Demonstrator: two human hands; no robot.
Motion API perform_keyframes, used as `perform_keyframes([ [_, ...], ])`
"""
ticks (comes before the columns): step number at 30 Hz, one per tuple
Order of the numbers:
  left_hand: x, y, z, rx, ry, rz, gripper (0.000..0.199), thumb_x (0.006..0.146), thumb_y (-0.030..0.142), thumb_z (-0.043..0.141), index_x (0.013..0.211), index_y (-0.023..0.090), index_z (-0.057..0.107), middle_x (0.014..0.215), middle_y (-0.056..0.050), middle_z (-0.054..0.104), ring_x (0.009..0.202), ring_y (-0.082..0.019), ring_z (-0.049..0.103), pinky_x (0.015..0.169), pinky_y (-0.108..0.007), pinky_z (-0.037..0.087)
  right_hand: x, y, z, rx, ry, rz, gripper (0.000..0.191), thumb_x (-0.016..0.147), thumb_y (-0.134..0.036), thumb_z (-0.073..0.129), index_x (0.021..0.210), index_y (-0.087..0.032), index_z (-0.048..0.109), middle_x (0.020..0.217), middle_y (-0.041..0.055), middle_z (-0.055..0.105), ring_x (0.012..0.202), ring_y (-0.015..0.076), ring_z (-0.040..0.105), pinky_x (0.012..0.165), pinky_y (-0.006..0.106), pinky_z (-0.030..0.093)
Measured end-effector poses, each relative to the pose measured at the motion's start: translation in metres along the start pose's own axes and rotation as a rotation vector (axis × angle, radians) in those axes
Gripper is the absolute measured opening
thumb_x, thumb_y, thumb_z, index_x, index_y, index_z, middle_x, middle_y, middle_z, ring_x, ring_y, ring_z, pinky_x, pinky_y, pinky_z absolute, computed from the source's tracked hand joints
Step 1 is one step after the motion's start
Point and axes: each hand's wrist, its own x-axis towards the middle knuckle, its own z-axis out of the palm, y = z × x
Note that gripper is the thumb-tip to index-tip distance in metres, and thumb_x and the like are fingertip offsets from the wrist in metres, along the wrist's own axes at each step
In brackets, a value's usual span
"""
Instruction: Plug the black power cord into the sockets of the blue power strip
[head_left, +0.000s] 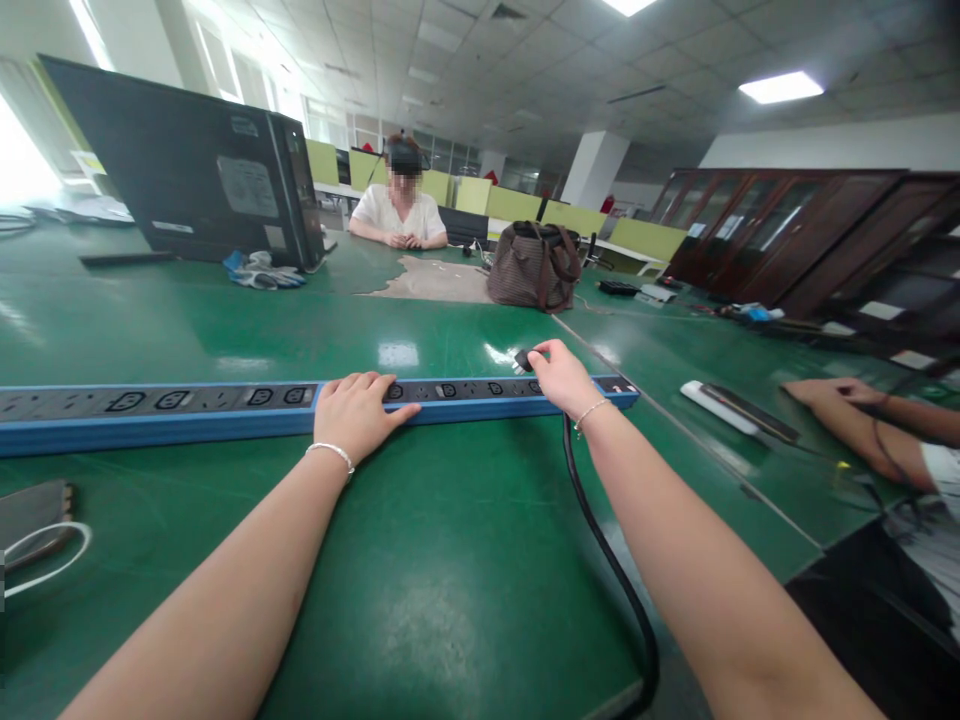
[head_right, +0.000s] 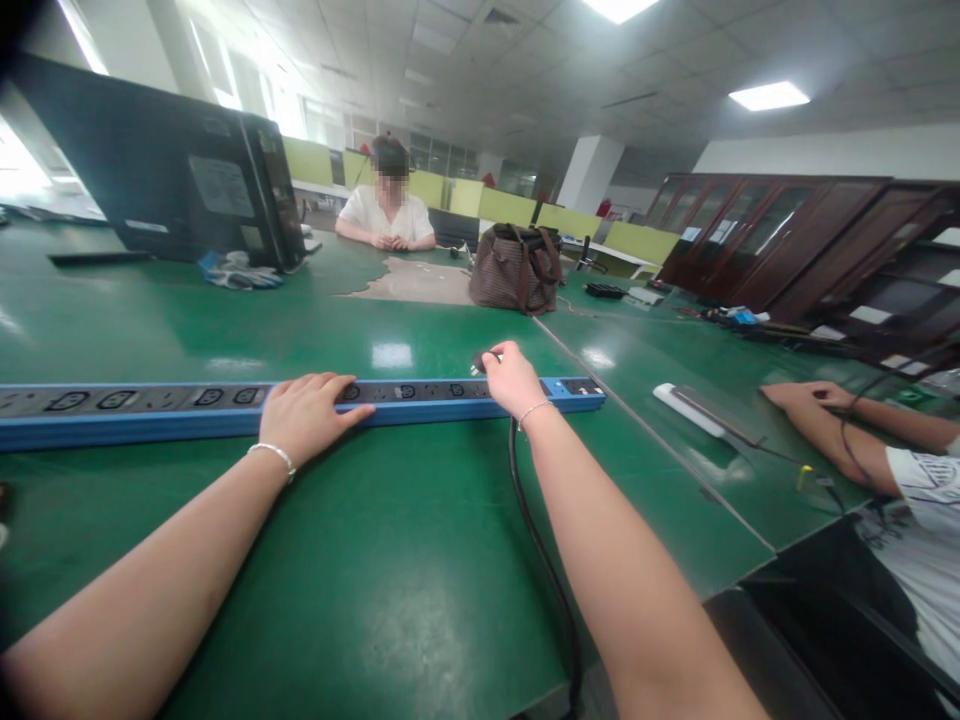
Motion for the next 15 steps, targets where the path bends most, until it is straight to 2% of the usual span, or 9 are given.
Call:
perform_keyframes([
  [3,0.000,0.000,-0.001,0.011,-0.003,0.005,0.062,0.081,0.069,0.040,0.119,0.024,0.060,0.122,-0.009,0.063,0.114,-0.027,0.054,0.094,-0.040,0.034,0.001,0.003,0.006,-0.089,-0.036,0.019,0.030,0.093,-0.033,0.040,0.110,-0.014,0.057,0.104,0.0131,0.067,0.096,0.0214,0.063,0.080,0.027,0.043],
  [7,0.000,0.001,-0.001,0.018,-0.004,-0.002,0.061,0.081,0.068,0.040,0.119,0.025,0.060,0.123,-0.008,0.063,0.114,-0.027,0.054,0.095,-0.040,0.034,0.000,0.007,0.014,-0.212,-0.132,0.057,0.035,0.094,-0.036,0.038,0.110,-0.009,0.056,0.105,0.0183,0.067,0.101,0.0255,0.063,0.082,0.029,0.043],
  [15,0.000,0.002,-0.002,0.022,-0.009,-0.007,0.060,0.081,0.068,0.041,0.118,0.025,0.060,0.123,-0.008,0.063,0.115,-0.027,0.054,0.094,-0.040,0.035,-0.001,0.009,0.019,-0.261,-0.139,0.055,0.038,0.094,-0.034,0.036,0.115,-0.005,0.049,0.106,0.0232,0.066,0.099,0.0291,0.063,0.079,0.034,0.044],
])
